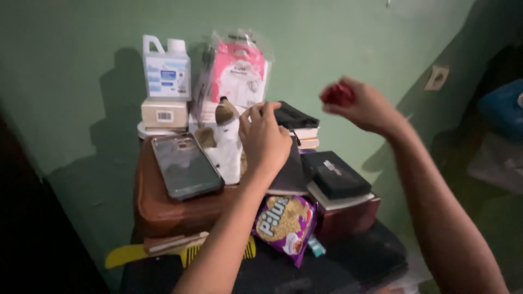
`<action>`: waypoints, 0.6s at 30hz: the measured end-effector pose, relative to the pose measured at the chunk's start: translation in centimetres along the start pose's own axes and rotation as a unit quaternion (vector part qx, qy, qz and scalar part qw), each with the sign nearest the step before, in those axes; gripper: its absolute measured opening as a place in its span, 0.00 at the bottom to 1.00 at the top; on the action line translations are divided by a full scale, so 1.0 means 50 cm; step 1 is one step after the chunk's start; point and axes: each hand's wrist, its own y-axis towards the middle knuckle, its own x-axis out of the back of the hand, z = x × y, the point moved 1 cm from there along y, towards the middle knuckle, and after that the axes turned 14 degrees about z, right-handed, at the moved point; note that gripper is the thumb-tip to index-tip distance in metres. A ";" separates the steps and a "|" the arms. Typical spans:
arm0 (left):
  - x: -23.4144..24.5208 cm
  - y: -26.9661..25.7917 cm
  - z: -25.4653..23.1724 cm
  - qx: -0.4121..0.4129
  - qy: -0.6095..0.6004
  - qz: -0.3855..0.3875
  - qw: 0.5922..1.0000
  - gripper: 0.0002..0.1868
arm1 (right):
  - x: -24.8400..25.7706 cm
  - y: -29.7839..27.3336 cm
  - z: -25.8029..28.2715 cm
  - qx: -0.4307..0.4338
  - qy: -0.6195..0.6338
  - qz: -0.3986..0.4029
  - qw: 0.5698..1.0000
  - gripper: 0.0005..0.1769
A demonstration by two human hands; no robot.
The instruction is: The person wipes and rearranges several small items on a cluttered wooden cabinet, including books, a black pouch, a brown bag, a yellow comb, and a snack packet. They move the snack packet to a nearby yellow table, then return to the cabinet to wipe its surface and a small box with a red cloth.
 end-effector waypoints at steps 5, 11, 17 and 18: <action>-0.031 -0.028 -0.012 -0.007 -0.005 0.042 0.999 0.23 | -0.054 -0.140 0.059 -0.317 -0.118 0.180 0.924 0.42; -0.051 -0.035 -0.018 -0.033 -0.008 0.045 0.998 0.21 | -0.114 -0.198 0.036 -0.316 -0.139 0.212 0.914 0.55; -0.140 -0.019 0.035 -0.062 -0.137 0.046 0.988 0.21 | -0.123 -0.219 0.037 -0.313 -0.116 0.128 0.934 0.47; -0.157 -0.013 0.046 -0.068 -0.189 0.038 0.979 0.22 | -0.120 -0.220 0.040 -0.311 -0.091 0.112 0.939 0.46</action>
